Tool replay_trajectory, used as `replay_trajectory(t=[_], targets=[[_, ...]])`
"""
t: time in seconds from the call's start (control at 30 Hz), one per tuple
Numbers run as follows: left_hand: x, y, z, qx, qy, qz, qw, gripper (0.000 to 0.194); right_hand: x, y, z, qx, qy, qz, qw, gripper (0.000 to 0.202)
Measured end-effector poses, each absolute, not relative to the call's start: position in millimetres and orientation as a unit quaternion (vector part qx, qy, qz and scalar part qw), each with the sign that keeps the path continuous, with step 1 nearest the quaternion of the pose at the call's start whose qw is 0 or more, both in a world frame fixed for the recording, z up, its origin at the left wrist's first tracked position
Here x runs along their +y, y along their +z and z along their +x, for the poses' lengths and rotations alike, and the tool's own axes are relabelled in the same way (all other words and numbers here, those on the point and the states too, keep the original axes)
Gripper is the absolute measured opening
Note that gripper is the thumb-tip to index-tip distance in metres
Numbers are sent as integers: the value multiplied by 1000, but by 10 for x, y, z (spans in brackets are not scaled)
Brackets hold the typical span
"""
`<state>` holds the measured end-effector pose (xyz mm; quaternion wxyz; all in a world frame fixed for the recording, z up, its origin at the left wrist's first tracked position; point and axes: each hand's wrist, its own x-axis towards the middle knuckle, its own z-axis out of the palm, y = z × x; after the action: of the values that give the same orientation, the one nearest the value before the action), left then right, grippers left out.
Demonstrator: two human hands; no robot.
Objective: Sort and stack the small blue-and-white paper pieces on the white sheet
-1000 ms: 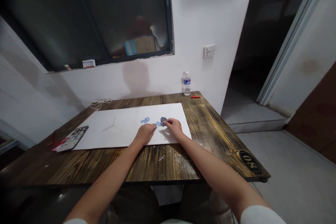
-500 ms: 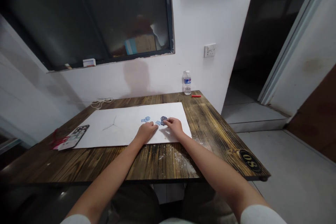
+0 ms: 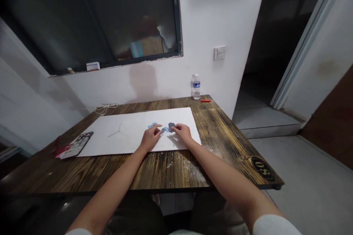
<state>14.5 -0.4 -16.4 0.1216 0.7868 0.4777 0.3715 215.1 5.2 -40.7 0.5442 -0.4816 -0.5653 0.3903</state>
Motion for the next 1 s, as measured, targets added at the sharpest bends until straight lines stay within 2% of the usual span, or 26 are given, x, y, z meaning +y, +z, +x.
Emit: replay_trajectory(t=[0.2, 0.4, 0.6, 0.77, 0.87, 1.0], targets=[[13, -200, 225, 411, 476, 695, 350, 40, 89, -460, 2130, -586, 404, -463, 528, 33], [-16, -222, 251, 447, 459, 665, 384, 40, 101, -473, 2096, -638, 435, -393, 499, 32], [12, -258, 232, 452, 428, 708, 334, 38, 62, -446, 2099, -675, 385, -407, 480, 30], [63, -261, 215, 484, 400, 760, 170, 27, 41, -388, 2142, -609, 373, -448, 538, 33], [67, -269, 226, 489, 306, 813, 77, 33, 51, -383, 2183, -564, 371, -471, 569, 35], [44, -269, 255, 495, 175, 850, 37, 38, 81, -417, 2201, -543, 374, -475, 583, 39]])
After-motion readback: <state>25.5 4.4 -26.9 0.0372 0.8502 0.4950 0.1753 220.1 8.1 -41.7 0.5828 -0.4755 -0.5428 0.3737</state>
